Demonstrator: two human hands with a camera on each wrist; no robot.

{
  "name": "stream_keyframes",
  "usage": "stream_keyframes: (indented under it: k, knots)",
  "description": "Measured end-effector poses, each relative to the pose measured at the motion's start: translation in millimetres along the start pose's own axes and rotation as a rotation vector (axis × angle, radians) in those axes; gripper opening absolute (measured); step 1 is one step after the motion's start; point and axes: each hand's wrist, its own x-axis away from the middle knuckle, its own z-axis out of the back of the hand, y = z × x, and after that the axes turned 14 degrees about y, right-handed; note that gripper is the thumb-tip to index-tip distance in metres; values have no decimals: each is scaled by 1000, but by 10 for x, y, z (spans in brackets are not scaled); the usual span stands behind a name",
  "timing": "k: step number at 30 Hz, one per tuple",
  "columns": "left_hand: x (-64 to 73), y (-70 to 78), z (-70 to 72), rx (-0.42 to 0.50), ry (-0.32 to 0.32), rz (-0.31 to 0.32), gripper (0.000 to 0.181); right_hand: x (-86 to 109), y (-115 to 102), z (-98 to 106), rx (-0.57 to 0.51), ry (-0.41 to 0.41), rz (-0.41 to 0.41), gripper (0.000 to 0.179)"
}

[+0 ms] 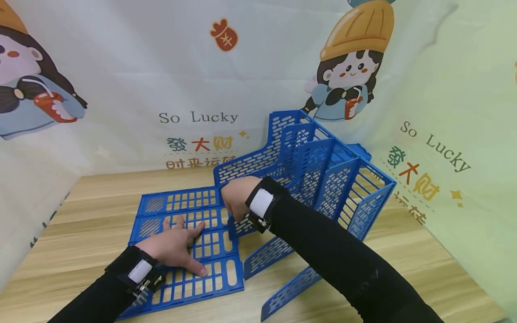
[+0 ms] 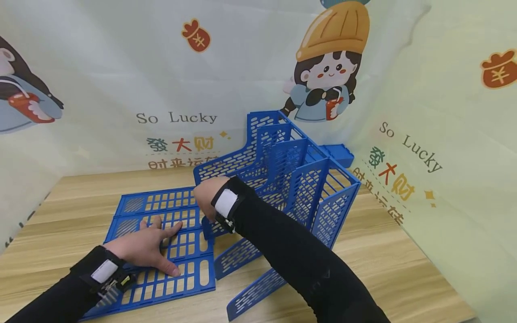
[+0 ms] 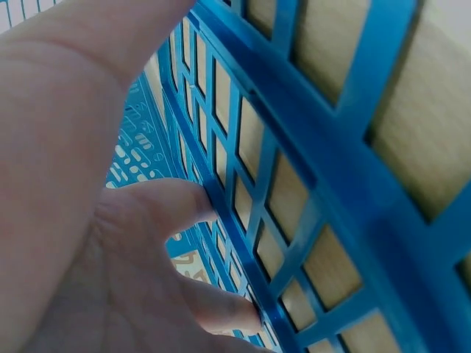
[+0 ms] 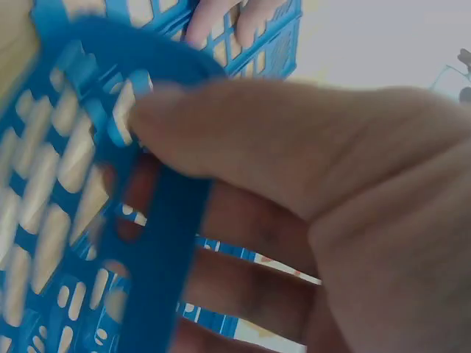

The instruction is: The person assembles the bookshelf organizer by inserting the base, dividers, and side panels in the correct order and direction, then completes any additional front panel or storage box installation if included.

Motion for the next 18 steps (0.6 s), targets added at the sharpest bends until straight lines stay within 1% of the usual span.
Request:
stream_keyframes:
  k: [2, 4, 6, 9, 13, 16, 18]
  knots:
    - [7, -5, -14, -7, 2, 0, 132, -10, -3, -51, 48, 69, 10, 8]
    - [14, -9, -24, -8, 4, 1, 133, -36, -3, -99, 80, 130, -2, 10]
    - [19, -10, -29, -5, 5, 2, 133, -69, -4, -144, 109, 172, -20, 10]
    - [18, -5, -22, -2, 5, 2, 132, -106, -22, -188, 160, 195, -24, 10]
    - [9, 0, 4, -2, 2, 1, 131, -117, -59, -186, 214, 210, -20, 11]
    - [4, -5, 15, 0, -2, 3, 131, -105, -73, -181, 219, 214, -24, 11]
    - [4, -9, 12, 7, -5, 2, 131, -59, -99, -165, 214, 210, -40, 14]
